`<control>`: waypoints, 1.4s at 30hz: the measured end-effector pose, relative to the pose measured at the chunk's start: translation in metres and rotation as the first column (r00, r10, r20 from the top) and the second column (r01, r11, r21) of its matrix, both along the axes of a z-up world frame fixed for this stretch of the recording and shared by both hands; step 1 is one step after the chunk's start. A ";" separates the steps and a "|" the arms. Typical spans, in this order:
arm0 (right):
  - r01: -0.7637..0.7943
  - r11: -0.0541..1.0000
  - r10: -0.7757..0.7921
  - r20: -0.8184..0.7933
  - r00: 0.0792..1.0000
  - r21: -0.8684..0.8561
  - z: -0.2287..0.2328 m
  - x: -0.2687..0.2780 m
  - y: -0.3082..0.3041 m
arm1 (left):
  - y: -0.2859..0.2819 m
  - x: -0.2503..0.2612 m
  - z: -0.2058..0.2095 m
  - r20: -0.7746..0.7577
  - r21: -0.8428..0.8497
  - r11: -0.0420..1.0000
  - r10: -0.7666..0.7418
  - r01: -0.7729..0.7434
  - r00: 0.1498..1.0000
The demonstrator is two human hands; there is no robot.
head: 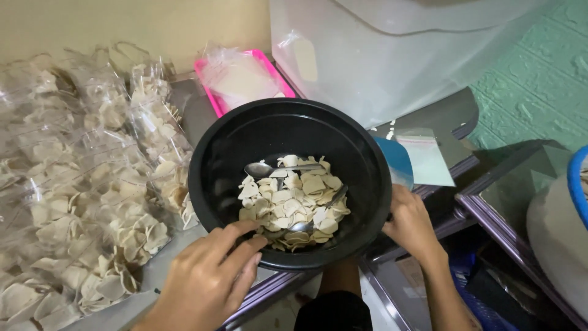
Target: Manually filling small plastic bags with chips from a bowl
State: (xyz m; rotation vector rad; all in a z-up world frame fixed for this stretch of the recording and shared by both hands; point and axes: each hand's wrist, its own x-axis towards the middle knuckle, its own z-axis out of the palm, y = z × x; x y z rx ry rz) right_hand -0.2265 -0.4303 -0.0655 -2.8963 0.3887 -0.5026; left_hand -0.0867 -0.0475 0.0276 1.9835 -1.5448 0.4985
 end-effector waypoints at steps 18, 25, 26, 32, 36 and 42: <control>0.131 0.907 -0.352 0.552 0.756 0.400 0.039 0.014 -0.017 | -0.008 0.001 0.006 0.049 -0.105 0.994 0.031 -0.025 0.998; -0.223 0.825 -0.275 0.713 0.645 0.519 0.122 0.028 0.045 | -0.027 0.001 0.015 -0.345 -0.286 0.958 -0.079 -0.025 0.935; -0.254 0.765 -0.295 0.673 0.679 0.592 0.133 0.031 0.060 | -0.030 0.002 0.016 -0.500 -0.348 0.937 -0.159 -0.030 0.851; -0.524 0.363 -0.166 0.607 0.777 0.770 0.125 0.047 0.121 | -0.048 0.015 -0.013 -0.886 -0.456 0.885 -0.442 -0.098 0.138; -0.555 0.313 -0.050 0.597 0.801 0.771 0.115 0.050 0.143 | -0.049 0.008 0.010 -0.893 -0.428 0.895 -0.440 -0.125 -0.093; -0.403 0.610 0.047 0.476 0.878 0.683 0.117 0.046 0.154 | -0.038 0.010 0.010 -0.861 -0.449 0.855 -0.338 -0.258 0.379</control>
